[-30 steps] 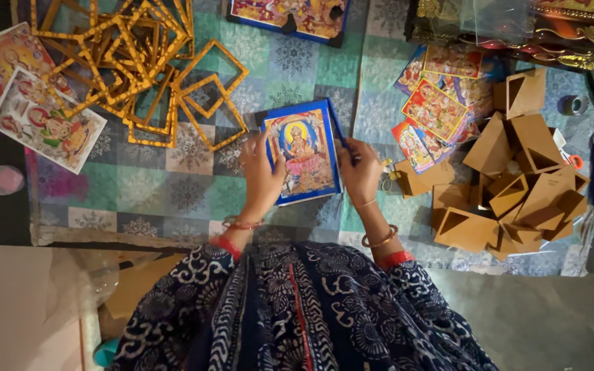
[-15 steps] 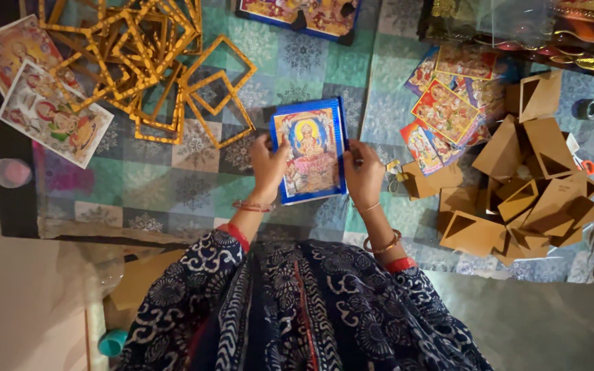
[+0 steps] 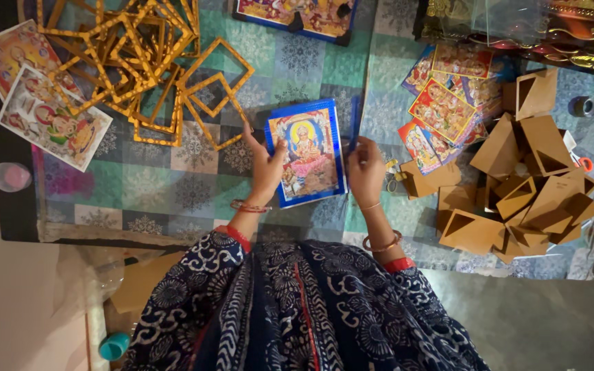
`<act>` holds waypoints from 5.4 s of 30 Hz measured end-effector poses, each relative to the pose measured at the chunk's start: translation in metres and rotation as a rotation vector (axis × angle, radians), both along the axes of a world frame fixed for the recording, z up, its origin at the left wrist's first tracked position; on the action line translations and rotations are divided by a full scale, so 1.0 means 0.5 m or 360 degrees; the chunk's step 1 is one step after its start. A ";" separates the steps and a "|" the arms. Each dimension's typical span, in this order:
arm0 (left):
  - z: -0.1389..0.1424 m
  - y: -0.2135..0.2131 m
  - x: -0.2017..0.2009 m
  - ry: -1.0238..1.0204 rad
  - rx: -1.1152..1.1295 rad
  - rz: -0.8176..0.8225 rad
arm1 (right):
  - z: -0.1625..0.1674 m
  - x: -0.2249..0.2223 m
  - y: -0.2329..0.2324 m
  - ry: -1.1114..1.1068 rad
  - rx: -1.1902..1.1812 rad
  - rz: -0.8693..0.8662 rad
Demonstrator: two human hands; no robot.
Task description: The person places a religious picture print onto a white backing board, aligns a clear plastic sheet over it, and fits a blue frame around the assembly. They press the frame edges down and use a blue pen-like tool along the frame border, then reposition the finished framed picture on the table.
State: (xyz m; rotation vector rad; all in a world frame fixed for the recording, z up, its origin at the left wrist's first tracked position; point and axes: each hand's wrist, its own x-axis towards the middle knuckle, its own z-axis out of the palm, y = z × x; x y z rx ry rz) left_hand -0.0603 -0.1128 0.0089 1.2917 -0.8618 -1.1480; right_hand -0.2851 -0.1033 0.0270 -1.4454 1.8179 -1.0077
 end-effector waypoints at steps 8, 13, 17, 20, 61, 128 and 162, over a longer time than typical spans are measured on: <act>0.050 -0.011 0.040 -0.0038 -0.0186 -0.0179 | -0.035 -0.045 -0.002 -0.0127 0.0159 -0.0025; 0.095 -0.003 0.041 0.0302 0.0023 -0.0236 | 0.021 -0.035 -0.005 -0.0332 0.0229 -0.0030; 0.132 0.011 0.043 0.0250 -0.0118 -0.0310 | 0.085 -0.011 0.005 -0.0293 0.0190 -0.0066; 0.149 0.033 0.047 0.0110 -0.0196 -0.0335 | 0.115 0.001 0.007 -0.0620 0.0128 0.0091; 0.086 0.031 0.013 0.0280 -0.0004 -0.0223 | -0.007 -0.007 0.001 -0.0623 0.0361 0.0134; 0.025 0.080 -0.024 -0.0144 0.0006 0.0169 | -0.023 0.046 0.059 -0.0558 0.0184 0.0047; 0.042 -0.060 0.011 -0.1020 -0.0256 -0.0454 | -0.025 -0.007 0.012 -0.0952 0.0513 0.0468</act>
